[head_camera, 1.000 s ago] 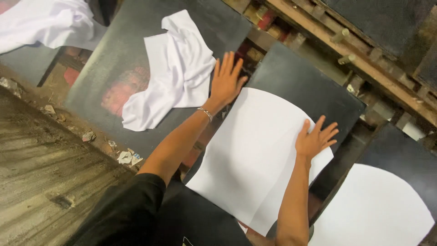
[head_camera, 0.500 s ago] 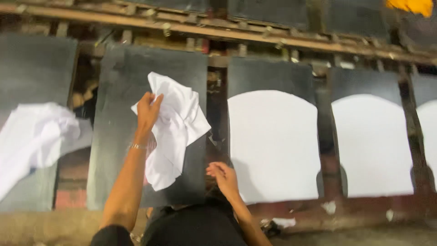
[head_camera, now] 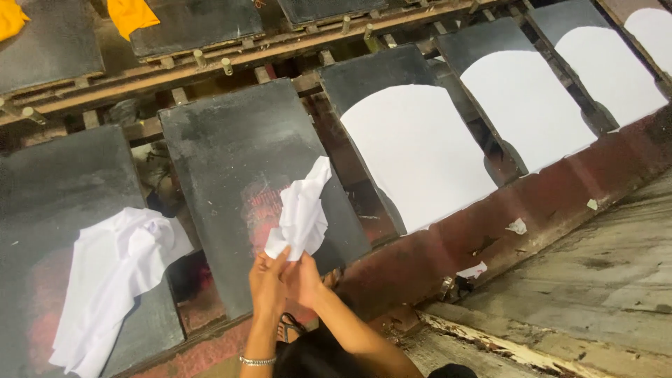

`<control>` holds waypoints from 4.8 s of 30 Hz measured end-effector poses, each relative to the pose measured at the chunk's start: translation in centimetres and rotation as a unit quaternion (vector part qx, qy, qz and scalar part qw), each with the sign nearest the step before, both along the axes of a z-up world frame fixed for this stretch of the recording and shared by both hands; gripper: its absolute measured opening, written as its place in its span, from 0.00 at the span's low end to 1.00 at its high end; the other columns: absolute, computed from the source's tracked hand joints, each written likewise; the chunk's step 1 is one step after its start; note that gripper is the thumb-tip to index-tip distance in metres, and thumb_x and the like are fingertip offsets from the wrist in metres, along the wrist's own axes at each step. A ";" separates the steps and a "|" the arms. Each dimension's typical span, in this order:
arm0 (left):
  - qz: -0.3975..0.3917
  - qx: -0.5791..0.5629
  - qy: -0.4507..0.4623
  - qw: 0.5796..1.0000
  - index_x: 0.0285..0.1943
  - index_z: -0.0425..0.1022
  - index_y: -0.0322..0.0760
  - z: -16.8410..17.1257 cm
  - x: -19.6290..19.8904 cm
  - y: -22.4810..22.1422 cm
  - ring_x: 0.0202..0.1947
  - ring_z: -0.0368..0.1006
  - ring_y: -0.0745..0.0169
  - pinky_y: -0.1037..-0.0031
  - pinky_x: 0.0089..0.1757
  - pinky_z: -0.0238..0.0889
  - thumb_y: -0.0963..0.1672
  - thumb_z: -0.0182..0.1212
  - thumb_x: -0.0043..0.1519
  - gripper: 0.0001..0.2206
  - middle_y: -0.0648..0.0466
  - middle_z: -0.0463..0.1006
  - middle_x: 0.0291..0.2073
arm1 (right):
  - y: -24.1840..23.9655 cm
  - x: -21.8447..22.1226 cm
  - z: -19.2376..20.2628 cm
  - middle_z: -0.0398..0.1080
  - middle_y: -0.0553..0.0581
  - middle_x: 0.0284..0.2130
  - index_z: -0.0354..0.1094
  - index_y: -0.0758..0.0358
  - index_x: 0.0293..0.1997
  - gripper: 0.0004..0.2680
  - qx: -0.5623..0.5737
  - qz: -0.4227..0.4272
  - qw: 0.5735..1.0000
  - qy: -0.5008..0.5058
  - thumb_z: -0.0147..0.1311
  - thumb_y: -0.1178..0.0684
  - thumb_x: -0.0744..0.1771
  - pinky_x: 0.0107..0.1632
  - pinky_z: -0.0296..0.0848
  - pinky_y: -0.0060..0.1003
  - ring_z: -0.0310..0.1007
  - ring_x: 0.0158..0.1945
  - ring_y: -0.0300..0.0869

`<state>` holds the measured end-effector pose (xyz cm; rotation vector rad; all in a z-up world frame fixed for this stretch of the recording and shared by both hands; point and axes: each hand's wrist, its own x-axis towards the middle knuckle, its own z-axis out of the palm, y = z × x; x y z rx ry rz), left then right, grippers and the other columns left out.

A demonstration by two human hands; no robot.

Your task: Placing and smoothing white fabric pieces onto boards in preparation for screen printing.

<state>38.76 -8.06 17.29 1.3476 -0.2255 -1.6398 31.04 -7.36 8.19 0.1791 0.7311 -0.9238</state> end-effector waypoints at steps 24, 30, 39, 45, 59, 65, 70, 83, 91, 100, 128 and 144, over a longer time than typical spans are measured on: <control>0.208 -0.118 0.343 0.908 0.64 0.72 0.36 -5.7 12.0 6.8 0.49 0.79 0.61 0.81 0.46 0.78 0.38 0.65 0.57 0.23 0.45 0.79 0.54 | 6.4 -5.6 6.5 0.75 0.59 0.40 0.69 0.62 0.47 0.08 -0.088 -0.254 0.944 0.191 0.60 0.55 0.66 0.47 0.76 0.46 0.76 0.47 0.50; 0.223 -0.201 0.051 0.953 0.67 0.59 0.43 0.8 11.0 6.8 0.43 0.71 0.65 0.74 0.45 0.66 0.39 0.64 0.58 0.28 0.54 0.70 0.44 | 5.4 -8.5 13.5 0.73 0.60 0.38 0.66 0.66 0.47 0.07 -0.221 -0.321 0.872 0.297 0.57 0.56 0.68 0.45 0.76 0.42 0.75 0.44 0.48; 0.183 -0.163 -0.077 0.966 0.76 0.63 0.52 2.8 11.2 3.4 0.19 0.43 0.77 0.87 0.31 0.52 0.38 0.61 0.54 0.36 0.67 0.42 0.19 | -0.5 -11.0 21.4 0.71 0.52 0.31 0.70 0.63 0.39 0.06 -0.290 -0.415 0.803 0.314 0.54 0.53 0.70 0.42 0.73 0.36 0.72 0.38 0.43; 0.121 -0.190 -0.176 0.958 0.79 0.54 0.47 10.0 7.9 -5.8 0.38 0.54 0.91 0.95 0.29 0.49 0.41 0.60 0.60 0.35 0.65 0.48 0.75 | -12.9 -13.9 20.8 0.75 0.55 0.27 0.71 0.65 0.37 0.09 -0.215 -0.366 0.882 0.206 0.54 0.50 0.70 0.37 0.76 0.38 0.77 0.32 0.43; 0.171 -0.362 -0.049 0.915 0.59 0.81 0.41 9.9 9.8 -34.5 0.57 0.86 0.60 0.68 0.61 0.87 0.45 0.75 0.63 0.16 0.51 0.83 0.54 | -34.1 -18.9 21.6 0.70 0.67 0.52 0.66 0.74 0.59 0.15 -0.331 -0.229 0.876 0.265 0.58 0.51 0.70 0.59 0.77 0.47 0.76 0.55 0.53; 0.204 -0.282 -0.116 0.930 0.52 0.82 0.37 0.3 8.4 -32.0 0.48 0.86 0.64 0.71 0.54 0.85 0.44 0.75 0.61 0.13 0.53 0.83 0.45 | -33.7 -20.1 10.9 0.66 0.66 0.55 0.63 0.74 0.61 0.18 -0.223 -0.148 0.932 0.246 0.60 0.52 0.69 0.62 0.74 0.50 0.71 0.59 0.53; 0.103 -0.183 -0.222 0.952 0.59 0.75 0.30 -11.1 8.0 -27.2 0.62 0.70 0.44 0.56 0.55 0.72 0.39 0.69 0.62 0.16 0.32 0.70 0.60 | -31.7 -21.7 -5.9 0.64 0.69 0.59 0.58 0.74 0.65 0.21 -0.111 -0.052 0.957 0.265 0.63 0.52 0.68 0.63 0.73 0.53 0.70 0.62 0.57; 0.111 -0.021 -0.209 0.971 0.61 0.77 0.35 -17.2 10.3 -12.1 0.61 0.69 0.38 0.61 0.52 0.73 0.36 0.72 0.56 0.22 0.25 0.64 0.65 | -15.9 -19.5 -7.3 0.70 0.75 0.48 0.66 0.76 0.55 0.15 0.013 -0.025 0.935 0.354 0.64 0.55 0.67 0.62 0.75 0.54 0.75 0.56 0.60; 0.095 -0.021 -0.219 0.971 0.61 0.78 0.37 -17.0 11.6 -1.6 0.62 0.68 0.38 0.63 0.54 0.72 0.37 0.72 0.58 0.21 0.28 0.65 0.63 | -5.5 -18.1 -6.0 0.63 0.65 0.36 0.65 0.76 0.54 0.17 -0.009 0.002 0.914 0.406 0.66 0.54 0.67 0.57 0.81 0.49 0.78 0.50 0.58; 0.068 -0.032 -0.226 0.971 0.62 0.78 0.40 -16.3 11.3 7.3 0.56 0.68 0.55 0.69 0.51 0.73 0.40 0.75 0.58 0.21 0.30 0.69 0.62 | 2.6 -19.6 -7.9 0.61 0.63 0.32 0.65 0.75 0.54 0.16 -0.024 -0.013 0.907 0.420 0.66 0.53 0.67 0.53 0.82 0.48 0.80 0.45 0.57; 0.116 -0.092 -0.505 0.850 0.50 0.81 0.36 -14.5 11.9 8.3 0.48 0.73 0.62 0.70 0.49 0.67 0.39 0.64 0.67 0.05 0.52 0.80 0.46 | 2.5 -21.5 -4.4 0.81 0.53 0.42 0.80 0.60 0.44 0.15 -0.012 0.088 0.624 0.777 0.53 0.40 0.67 0.55 0.72 0.42 0.79 0.49 0.46; -0.055 -0.181 -0.734 0.652 0.53 0.84 0.44 -22.5 16.9 -26.7 0.45 0.75 0.45 0.59 0.47 0.70 0.49 0.68 0.72 0.08 0.48 0.76 0.46 | -33.2 -16.6 -13.9 0.71 0.65 0.60 0.69 0.64 0.64 0.19 -0.110 0.093 0.713 0.686 0.43 0.39 0.73 0.67 0.67 0.48 0.67 0.66 0.54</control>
